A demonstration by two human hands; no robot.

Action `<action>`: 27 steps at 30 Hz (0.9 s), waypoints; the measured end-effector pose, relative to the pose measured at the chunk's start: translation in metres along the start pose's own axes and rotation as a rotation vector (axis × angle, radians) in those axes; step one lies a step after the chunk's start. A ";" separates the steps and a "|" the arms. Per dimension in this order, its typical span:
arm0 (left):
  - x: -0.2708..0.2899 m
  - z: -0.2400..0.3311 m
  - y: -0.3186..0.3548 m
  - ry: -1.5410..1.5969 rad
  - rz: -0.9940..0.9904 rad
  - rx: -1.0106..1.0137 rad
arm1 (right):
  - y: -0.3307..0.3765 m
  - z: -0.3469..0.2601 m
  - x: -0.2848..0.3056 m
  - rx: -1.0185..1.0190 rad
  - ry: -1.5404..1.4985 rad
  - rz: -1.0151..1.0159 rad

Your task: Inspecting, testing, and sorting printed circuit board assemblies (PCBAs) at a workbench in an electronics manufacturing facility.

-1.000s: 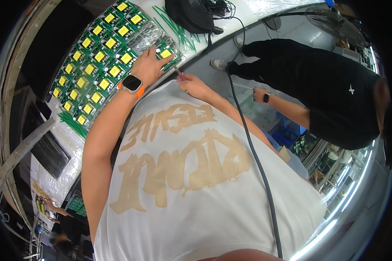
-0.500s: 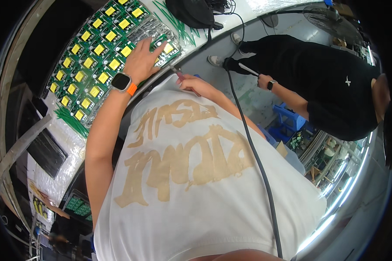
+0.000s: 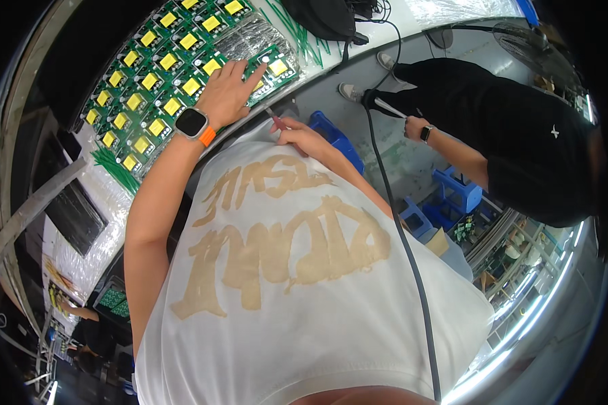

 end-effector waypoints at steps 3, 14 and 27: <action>-0.006 0.001 0.000 0.005 0.040 -0.008 | 0.001 0.007 0.002 -0.013 -0.031 0.021; -0.003 -0.003 -0.003 0.049 0.010 -0.019 | -0.006 0.007 0.001 0.025 -0.058 0.009; -0.002 -0.008 -0.006 0.045 0.009 -0.009 | -0.018 0.021 0.002 0.039 -0.223 -0.063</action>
Point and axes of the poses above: each hand's wrist, its own y-axis away from the middle knuckle, its own x-axis out of the back of the hand, z = x × y, the point moved 6 cm from there along -y, towards the middle knuckle, and after that the axes turned 4 degrees about z, right-handed, at the moved point
